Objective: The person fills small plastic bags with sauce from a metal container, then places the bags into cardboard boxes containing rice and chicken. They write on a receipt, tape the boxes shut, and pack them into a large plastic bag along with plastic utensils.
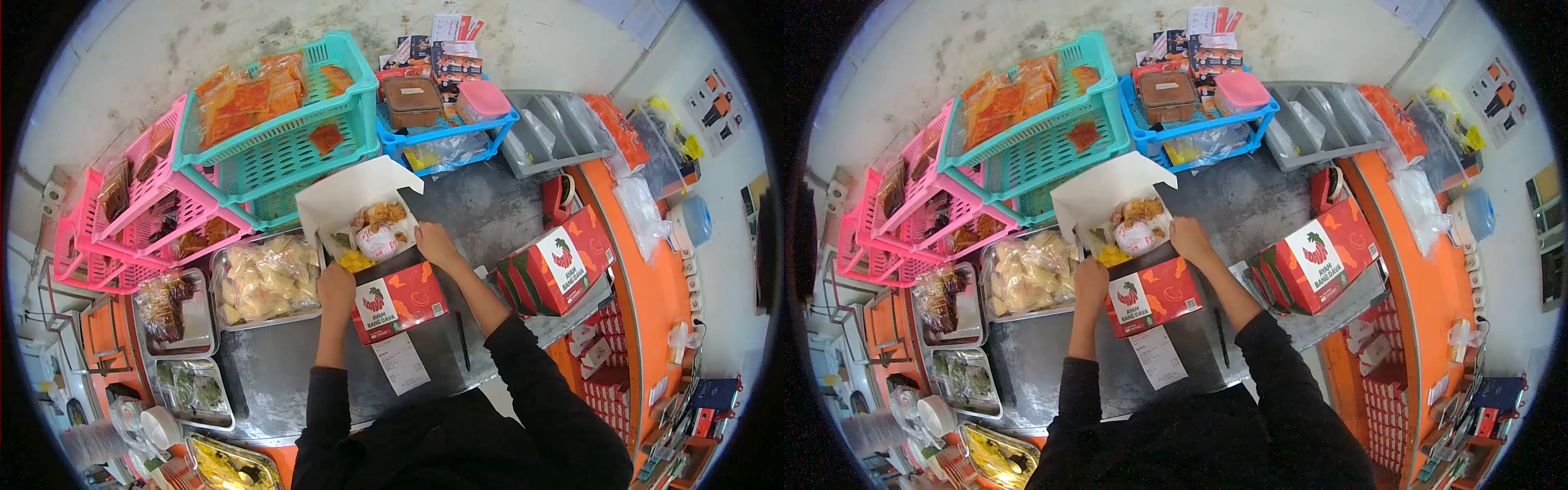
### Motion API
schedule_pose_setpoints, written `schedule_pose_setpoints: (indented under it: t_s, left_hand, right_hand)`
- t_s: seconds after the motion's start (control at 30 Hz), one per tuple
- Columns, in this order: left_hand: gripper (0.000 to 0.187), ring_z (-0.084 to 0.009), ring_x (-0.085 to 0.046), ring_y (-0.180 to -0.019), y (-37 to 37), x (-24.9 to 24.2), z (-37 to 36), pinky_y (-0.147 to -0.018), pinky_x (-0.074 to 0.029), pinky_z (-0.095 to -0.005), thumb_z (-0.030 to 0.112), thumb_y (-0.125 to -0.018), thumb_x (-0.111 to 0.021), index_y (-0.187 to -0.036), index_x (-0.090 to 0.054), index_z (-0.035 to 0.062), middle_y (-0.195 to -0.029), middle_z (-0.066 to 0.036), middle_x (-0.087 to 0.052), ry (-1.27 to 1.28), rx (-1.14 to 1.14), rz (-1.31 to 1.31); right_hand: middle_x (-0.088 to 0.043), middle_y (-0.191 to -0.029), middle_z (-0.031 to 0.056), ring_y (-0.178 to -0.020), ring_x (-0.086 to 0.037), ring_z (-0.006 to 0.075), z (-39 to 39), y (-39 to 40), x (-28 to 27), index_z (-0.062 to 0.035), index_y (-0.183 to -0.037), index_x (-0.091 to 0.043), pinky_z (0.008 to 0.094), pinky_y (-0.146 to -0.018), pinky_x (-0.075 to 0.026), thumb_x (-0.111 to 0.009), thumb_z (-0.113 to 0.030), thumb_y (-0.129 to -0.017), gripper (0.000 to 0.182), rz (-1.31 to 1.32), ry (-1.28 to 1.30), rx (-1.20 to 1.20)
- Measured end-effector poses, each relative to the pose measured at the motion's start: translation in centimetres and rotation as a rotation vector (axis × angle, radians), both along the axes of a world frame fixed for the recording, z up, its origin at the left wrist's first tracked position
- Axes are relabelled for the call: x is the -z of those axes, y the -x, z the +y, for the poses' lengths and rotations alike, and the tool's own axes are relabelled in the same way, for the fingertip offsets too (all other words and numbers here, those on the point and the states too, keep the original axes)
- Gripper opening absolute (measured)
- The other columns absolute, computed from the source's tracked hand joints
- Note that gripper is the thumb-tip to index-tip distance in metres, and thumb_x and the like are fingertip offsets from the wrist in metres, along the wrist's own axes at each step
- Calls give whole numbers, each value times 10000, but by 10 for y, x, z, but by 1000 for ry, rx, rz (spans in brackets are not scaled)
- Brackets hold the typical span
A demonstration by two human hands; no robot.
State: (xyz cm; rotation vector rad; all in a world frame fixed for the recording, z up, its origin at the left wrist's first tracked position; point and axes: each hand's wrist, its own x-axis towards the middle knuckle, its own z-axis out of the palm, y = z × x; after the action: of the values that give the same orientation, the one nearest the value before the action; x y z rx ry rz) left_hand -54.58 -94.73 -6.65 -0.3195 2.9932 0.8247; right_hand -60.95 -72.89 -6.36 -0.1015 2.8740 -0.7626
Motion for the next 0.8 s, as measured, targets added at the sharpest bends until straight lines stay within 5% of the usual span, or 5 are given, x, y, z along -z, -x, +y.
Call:
schedule_pose_setpoints:
  t_s: [0.23, 0.43, 0.63, 0.73, 0.8]
  left_hand:
    - [207, -444, -541, -701, -77, -113, 7, -605, -408, -508, 128, -824, -461, -775, -522, -64, -705, -294, -541, -199, -8, 143]
    - [253, -425, -561, -701, -147, -67, 2, -611, -430, -464, 187, -832, -505, -820, -539, -63, -682, -264, -554, -322, -107, -37]
    - [406, -322, -574, -931, -95, -115, 5, -837, -424, -366, 142, -805, -585, -1144, -495, -62, -992, -219, -587, -186, -85, 815]
    - [447, -311, -508, -1051, -93, -102, -19, -899, -381, -365, 53, -823, -522, -1252, -411, -11, -1146, -205, -510, -508, -9, 122]
    - [460, -310, -482, -1081, -117, -75, -11, -905, -372, -358, 31, -838, -472, -1286, -371, 11, -1185, -204, -475, -512, 42, 240]
  right_hand:
    - [-566, -798, 281, -771, -551, 434, 26, -92, -92, 64, -774, -562, 497, -704, -419, -387, -222, -879, 351, 15, 168, -31]
    - [-564, -870, 281, -855, -544, 414, 36, -172, -65, 79, -929, -531, 452, -725, -406, -425, -367, -891, 459, -220, 460, 9]
    - [-581, -975, 189, -922, -565, 299, 19, -119, -120, 4, -1187, -480, 328, -835, -420, -567, -255, -832, 448, 702, 393, 41]
    - [-505, -1170, 195, -1046, -499, 354, 34, -99, -84, -29, -1182, -488, 372, -882, -394, -544, -141, -825, 378, 244, 610, -7]
    - [-491, -1193, 197, -1079, -487, 348, 38, -129, -66, -37, -1201, -467, 380, -891, -388, -486, -63, -835, 368, 149, 517, -41]
